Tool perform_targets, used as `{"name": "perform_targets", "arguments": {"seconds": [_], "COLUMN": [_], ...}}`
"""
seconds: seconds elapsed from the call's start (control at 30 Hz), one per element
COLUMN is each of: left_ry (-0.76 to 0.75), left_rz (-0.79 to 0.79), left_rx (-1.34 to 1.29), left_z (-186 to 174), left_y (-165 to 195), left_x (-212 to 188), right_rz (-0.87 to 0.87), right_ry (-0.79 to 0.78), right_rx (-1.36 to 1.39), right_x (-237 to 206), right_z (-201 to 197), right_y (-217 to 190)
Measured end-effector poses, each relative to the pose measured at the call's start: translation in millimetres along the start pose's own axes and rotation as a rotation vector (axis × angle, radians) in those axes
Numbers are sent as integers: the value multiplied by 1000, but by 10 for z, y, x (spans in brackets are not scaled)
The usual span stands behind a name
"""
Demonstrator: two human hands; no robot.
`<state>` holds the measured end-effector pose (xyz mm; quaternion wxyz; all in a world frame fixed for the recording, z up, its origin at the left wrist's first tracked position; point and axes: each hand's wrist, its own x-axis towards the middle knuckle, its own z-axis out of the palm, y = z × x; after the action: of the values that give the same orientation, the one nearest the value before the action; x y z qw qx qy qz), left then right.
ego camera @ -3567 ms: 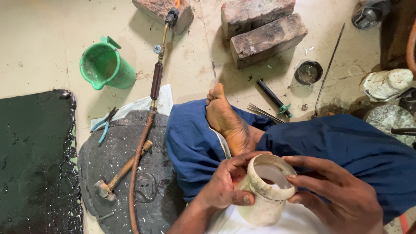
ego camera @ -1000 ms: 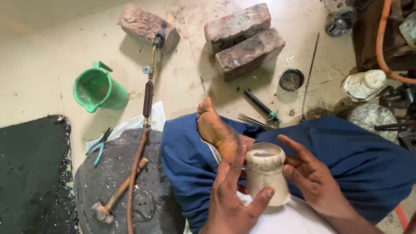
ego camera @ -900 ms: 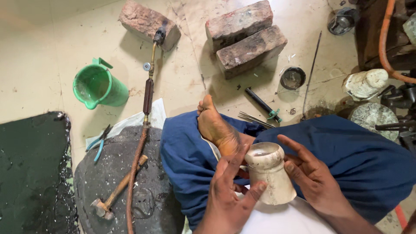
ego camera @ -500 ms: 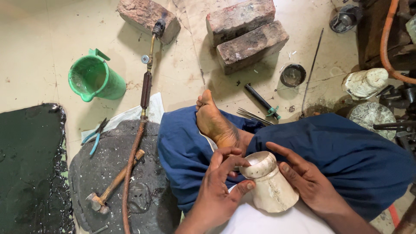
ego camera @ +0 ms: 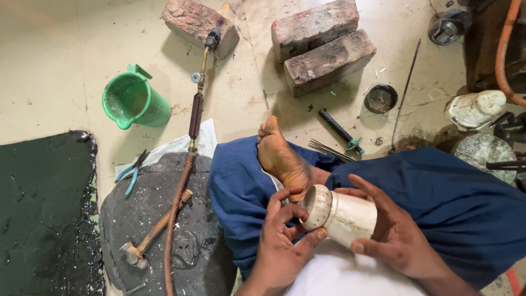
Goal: The person sits on the floor and repeatedly rubs the rim and outer surface of a small white ceramic cup with their fingers. They rotate the cup in their hands to access different areas and briefly place it on a brick before continuing to smooth it.
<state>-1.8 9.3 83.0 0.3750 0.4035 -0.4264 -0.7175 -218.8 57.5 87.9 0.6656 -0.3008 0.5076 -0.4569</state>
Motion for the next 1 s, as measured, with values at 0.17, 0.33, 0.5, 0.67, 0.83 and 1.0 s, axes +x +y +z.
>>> {"name": "perform_targets", "arguments": {"seconds": [0.17,0.33,0.5,0.67,0.83,1.0], "left_ry": [-86,-315,-468,-421,-391,-347], "left_rz": [-162,-6,156,59,77,22], "left_rx": [365,530,657,603,609,601], "left_z": [-85,-178,-179,-191,-199,-184], "left_y": [198,416,417,368,333,308], "left_x": [5,9,36,31,52,69], "right_rz": [-22,72,161,129,155,137], "right_ry": [-16,-130,-117,-160,-91,-112], "right_rx": [-35,-20,-70,-16,-110,-107], "right_x": [52,36,19,5,32,68], "right_z": [-96,-207,-222,-191,-163,-153], "right_y": [-74,-106,-84,-66,-58,-59]}}
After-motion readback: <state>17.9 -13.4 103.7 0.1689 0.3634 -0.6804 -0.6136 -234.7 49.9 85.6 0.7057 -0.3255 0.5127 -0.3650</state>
